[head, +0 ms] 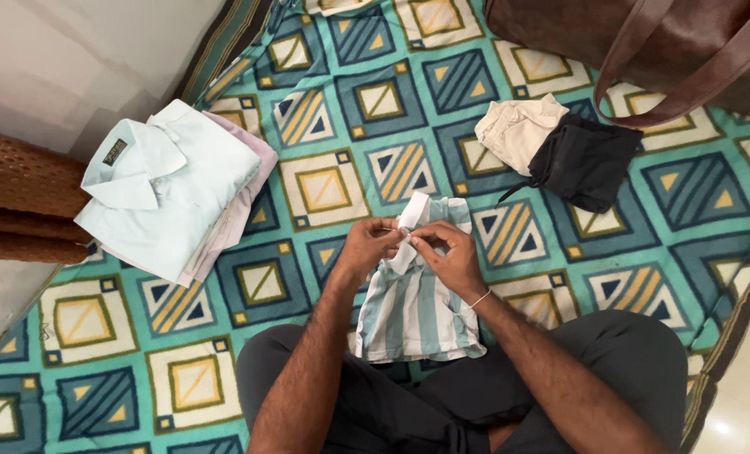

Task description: The person folds shirts by hand on a bed, placing them one by one into a brown travel bag.

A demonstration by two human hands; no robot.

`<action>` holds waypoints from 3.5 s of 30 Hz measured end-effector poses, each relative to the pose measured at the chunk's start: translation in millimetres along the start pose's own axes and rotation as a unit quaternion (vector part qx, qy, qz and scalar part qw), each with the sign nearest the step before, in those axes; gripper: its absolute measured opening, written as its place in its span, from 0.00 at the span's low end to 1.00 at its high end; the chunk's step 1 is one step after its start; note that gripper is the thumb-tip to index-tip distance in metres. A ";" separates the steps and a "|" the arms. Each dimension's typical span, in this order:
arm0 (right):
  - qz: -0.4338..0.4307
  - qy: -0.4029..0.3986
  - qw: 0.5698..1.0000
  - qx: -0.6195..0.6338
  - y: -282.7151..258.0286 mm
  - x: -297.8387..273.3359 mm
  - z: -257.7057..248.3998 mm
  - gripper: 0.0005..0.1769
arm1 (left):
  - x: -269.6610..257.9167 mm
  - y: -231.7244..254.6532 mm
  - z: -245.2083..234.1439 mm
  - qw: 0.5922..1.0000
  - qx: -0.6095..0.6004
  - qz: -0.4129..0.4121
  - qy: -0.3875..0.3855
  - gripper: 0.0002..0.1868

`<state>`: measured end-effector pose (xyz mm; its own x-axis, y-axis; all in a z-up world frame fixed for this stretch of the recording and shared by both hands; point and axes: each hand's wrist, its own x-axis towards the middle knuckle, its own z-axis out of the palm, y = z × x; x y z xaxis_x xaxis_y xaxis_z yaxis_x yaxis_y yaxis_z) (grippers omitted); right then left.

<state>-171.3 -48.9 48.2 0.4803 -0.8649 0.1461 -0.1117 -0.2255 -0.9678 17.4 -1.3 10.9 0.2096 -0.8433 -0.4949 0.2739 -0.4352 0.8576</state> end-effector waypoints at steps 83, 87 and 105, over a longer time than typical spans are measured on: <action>0.156 -0.033 0.947 -0.278 -15.9 8.0 -215.9 0.27 | 16.0 -49.8 5.8 0.922 0.305 0.226 0.078 0.18; 0.182 -0.048 0.929 -0.320 3.2 6.0 -218.5 0.32 | 27.8 -48.5 28.9 0.773 0.454 0.425 0.124 0.19; 0.006 0.084 0.975 -0.205 -86.2 -7.9 -231.5 0.11 | -128.0 170.5 -22.1 0.944 0.174 0.279 0.028 0.21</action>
<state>-366.9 -126.4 177.9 0.3316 -0.9219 0.2003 -0.4715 -0.3458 -0.8112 58.0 39.4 217.4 0.2827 -0.9580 0.0492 -0.2174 -0.0140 0.9760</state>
